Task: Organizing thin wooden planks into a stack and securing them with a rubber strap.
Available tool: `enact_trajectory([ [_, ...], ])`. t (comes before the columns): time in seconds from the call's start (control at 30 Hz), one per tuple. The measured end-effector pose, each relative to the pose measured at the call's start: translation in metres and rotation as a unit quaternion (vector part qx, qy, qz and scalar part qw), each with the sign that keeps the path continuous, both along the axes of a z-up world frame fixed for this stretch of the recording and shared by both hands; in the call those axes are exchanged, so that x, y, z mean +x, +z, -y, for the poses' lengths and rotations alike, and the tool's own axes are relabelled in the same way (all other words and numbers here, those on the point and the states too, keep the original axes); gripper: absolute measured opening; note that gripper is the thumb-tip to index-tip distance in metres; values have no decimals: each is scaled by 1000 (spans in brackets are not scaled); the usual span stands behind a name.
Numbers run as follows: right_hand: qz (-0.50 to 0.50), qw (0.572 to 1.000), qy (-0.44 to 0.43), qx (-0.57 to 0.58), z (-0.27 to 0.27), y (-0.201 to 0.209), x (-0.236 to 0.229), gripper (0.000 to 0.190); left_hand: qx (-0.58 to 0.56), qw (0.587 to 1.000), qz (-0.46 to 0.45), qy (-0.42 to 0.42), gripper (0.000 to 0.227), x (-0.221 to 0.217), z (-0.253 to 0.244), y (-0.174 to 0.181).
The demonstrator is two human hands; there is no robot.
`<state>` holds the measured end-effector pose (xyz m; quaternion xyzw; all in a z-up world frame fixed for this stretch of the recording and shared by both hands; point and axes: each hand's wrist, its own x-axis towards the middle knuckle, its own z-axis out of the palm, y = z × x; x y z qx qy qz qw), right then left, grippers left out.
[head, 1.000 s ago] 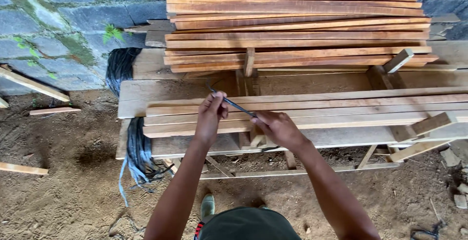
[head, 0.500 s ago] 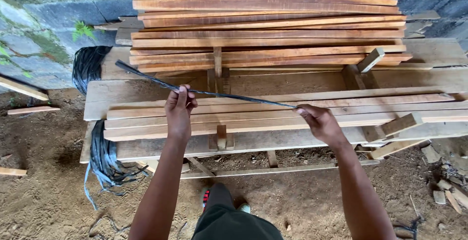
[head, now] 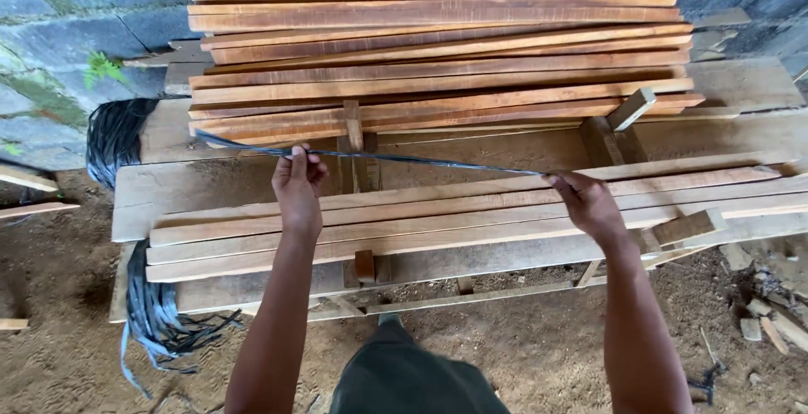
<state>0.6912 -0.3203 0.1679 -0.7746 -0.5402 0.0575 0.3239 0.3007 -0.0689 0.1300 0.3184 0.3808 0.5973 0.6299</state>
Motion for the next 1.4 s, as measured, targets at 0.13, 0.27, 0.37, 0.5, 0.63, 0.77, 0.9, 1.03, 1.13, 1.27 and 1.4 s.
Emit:
enact_trajectory([
  [0.13,17,998,-49,-40,-5,-3,22,19,-11,999,-33,-33,18,21,-8,6],
  [0.27,153,962,-161,-157,-7,-61,55,27,-20,990,-90,-105,21,40,8,5],
  [0.37,267,932,-175,-173,-37,-43,32,24,-13,979,-119,-164,24,64,16,7],
  [0.5,48,994,13,96,-75,-33,-31,32,10,959,-141,-244,26,97,29,-35],
  [0.63,-117,976,155,97,-99,-29,-94,53,-10,946,-143,-289,24,127,56,-38],
  [0.77,-97,967,218,86,-106,-20,-116,33,11,942,-154,-297,23,137,70,-21],
  [0.9,-25,973,221,68,-101,-49,-90,19,-15,951,-160,-265,23,129,70,-29],
  [1.03,50,969,219,100,-105,-80,-72,13,10,974,-138,-177,21,114,57,-19],
  [1.13,50,972,216,71,-107,-76,-58,13,-7,982,-138,-131,17,104,52,-15],
  [1.27,36,975,218,32,-108,-74,-35,14,22,990,-114,-81,14,113,55,-31],
  [1.4,-11,982,183,-37,-108,-60,-14,17,-28,993,-93,-63,18,120,52,-59],
])
